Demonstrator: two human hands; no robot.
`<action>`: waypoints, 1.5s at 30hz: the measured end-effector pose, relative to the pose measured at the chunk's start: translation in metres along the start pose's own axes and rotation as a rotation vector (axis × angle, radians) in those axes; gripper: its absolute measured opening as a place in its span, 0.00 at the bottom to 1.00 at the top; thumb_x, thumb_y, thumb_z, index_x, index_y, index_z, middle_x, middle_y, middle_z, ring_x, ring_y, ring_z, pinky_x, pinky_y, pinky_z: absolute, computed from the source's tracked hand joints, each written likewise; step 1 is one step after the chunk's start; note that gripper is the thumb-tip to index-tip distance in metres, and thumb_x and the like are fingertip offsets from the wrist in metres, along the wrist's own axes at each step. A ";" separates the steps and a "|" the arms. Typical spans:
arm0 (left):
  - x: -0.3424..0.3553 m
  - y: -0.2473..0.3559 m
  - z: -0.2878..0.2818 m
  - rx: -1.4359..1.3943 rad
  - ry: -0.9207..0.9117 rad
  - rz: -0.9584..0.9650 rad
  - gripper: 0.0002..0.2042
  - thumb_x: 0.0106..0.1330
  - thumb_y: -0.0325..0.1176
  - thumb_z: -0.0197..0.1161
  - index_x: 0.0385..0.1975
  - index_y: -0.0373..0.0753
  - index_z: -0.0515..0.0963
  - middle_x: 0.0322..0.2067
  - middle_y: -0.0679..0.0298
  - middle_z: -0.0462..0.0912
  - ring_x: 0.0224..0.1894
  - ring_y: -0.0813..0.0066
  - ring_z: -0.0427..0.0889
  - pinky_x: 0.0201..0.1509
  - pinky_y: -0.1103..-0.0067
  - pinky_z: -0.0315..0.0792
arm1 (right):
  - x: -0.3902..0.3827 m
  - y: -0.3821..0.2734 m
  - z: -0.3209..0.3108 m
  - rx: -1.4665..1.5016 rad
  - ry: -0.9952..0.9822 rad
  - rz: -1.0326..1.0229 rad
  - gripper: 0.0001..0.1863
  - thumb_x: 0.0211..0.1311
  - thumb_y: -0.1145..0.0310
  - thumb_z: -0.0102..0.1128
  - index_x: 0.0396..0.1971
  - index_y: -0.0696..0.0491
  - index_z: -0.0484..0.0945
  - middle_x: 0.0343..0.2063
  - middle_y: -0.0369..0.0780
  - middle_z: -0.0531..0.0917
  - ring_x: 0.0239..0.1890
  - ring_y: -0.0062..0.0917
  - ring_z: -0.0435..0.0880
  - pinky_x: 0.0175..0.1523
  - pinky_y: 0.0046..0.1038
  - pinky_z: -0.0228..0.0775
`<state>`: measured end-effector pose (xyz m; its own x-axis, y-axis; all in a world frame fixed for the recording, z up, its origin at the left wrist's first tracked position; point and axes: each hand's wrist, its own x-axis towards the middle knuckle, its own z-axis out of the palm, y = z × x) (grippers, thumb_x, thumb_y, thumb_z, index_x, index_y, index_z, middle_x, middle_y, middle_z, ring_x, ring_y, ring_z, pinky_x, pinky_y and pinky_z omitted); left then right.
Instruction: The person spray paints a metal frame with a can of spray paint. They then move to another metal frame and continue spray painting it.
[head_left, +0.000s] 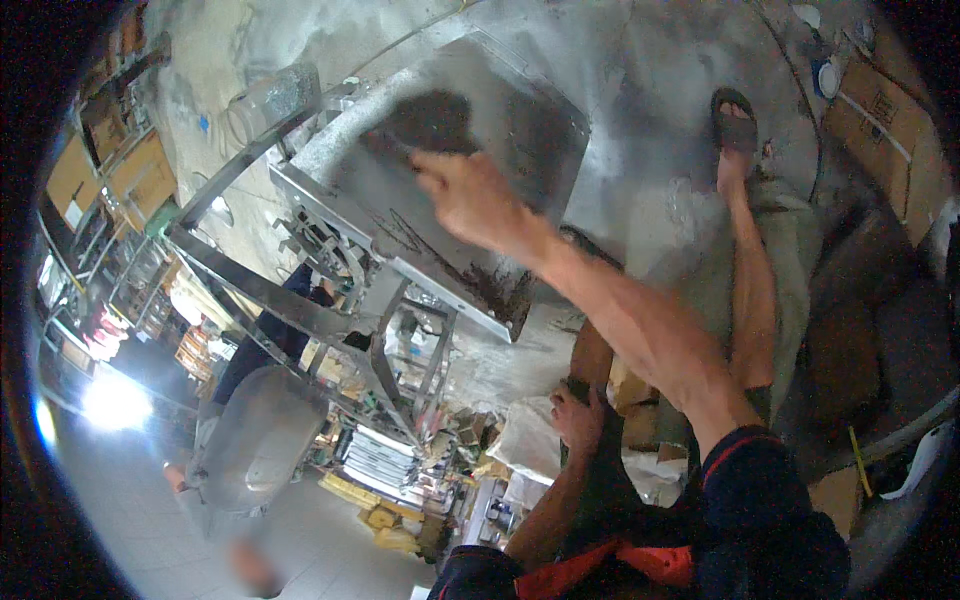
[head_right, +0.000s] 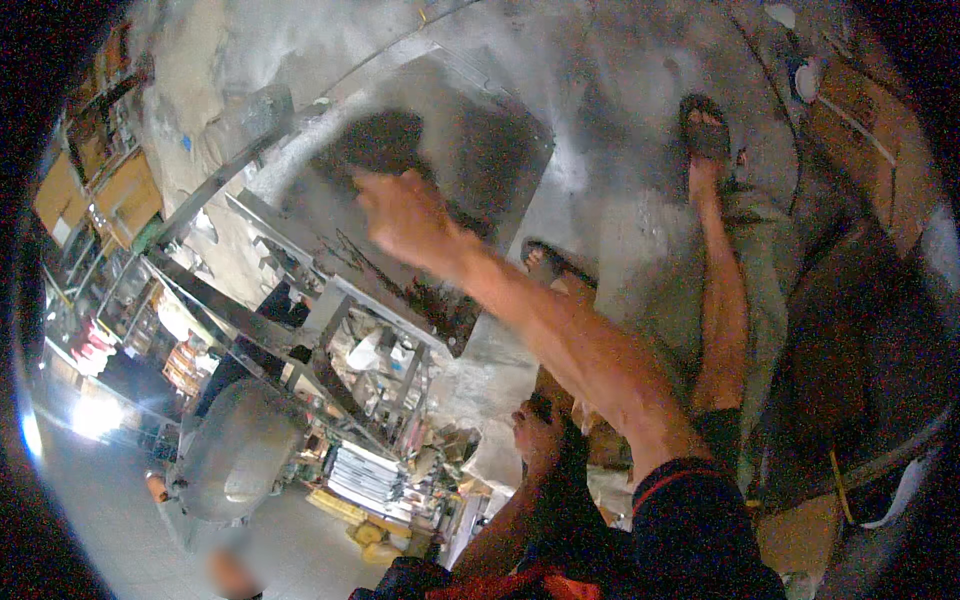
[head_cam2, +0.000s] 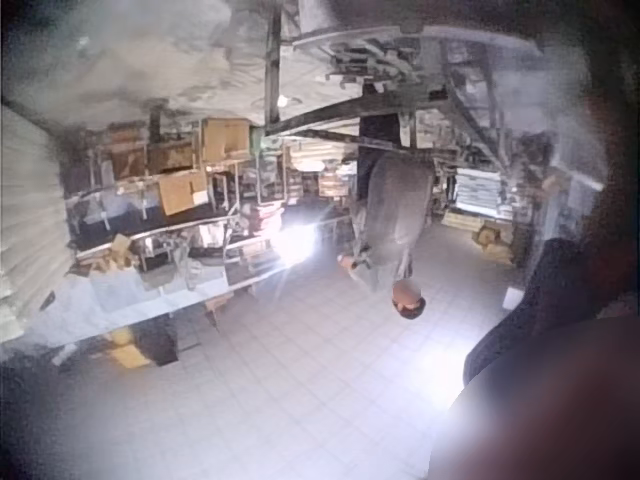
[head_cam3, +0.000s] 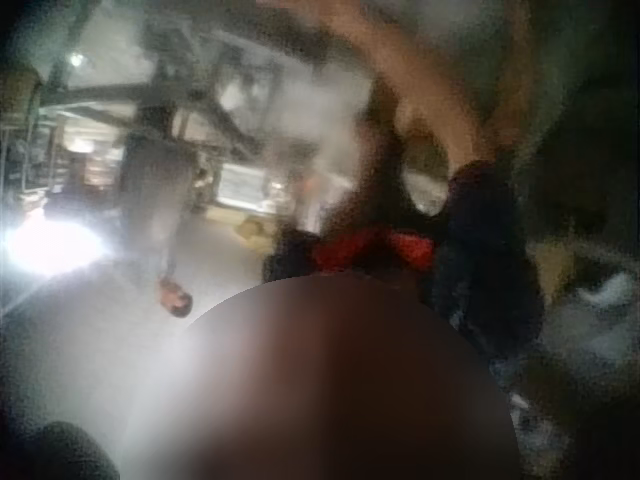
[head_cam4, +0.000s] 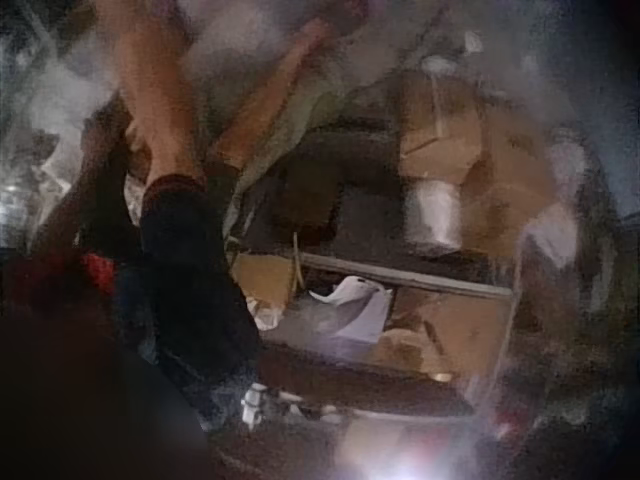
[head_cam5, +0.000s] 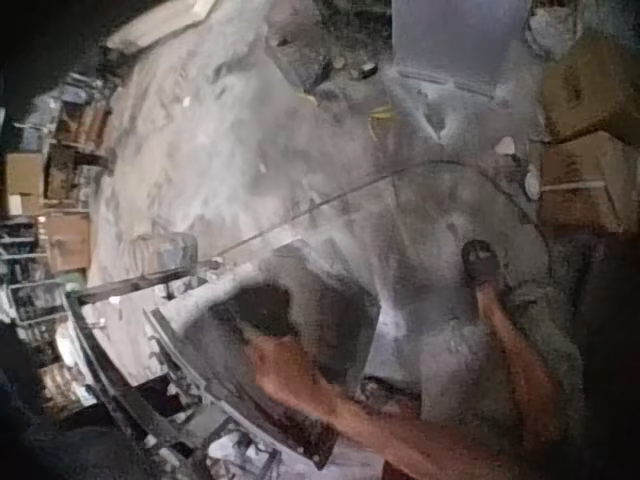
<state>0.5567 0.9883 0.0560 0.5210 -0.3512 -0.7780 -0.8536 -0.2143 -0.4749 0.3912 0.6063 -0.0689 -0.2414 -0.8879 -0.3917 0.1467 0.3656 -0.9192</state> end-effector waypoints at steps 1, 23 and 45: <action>-0.008 -0.008 0.000 -0.003 -0.008 -0.005 0.36 0.72 0.53 0.66 0.72 0.35 0.67 0.61 0.38 0.75 0.57 0.35 0.82 0.61 0.50 0.77 | -0.013 -0.017 0.001 0.002 -0.069 -0.019 0.19 0.73 0.66 0.63 0.59 0.56 0.86 0.38 0.58 0.88 0.40 0.47 0.93 0.50 0.44 0.81; -0.004 -0.020 0.000 -0.033 0.015 0.006 0.37 0.70 0.55 0.66 0.71 0.36 0.67 0.60 0.40 0.75 0.57 0.37 0.81 0.57 0.48 0.78 | 0.103 0.097 -0.027 -0.122 -0.278 -0.037 0.20 0.76 0.68 0.62 0.64 0.39 0.86 0.50 0.38 0.92 0.51 0.25 0.86 0.64 0.30 0.76; -0.004 -0.030 0.008 -0.029 0.054 0.038 0.36 0.69 0.55 0.67 0.67 0.34 0.69 0.53 0.39 0.77 0.52 0.35 0.82 0.52 0.48 0.79 | 0.207 0.130 -0.039 -0.175 -0.295 -0.034 0.17 0.66 0.54 0.73 0.52 0.41 0.92 0.51 0.36 0.93 0.56 0.30 0.88 0.66 0.35 0.76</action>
<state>0.5805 1.0032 0.0702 0.4879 -0.4081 -0.7716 -0.8729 -0.2261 -0.4324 0.3228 0.4807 -0.2714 0.0481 -0.9336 -0.3551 -0.0293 0.3540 -0.9348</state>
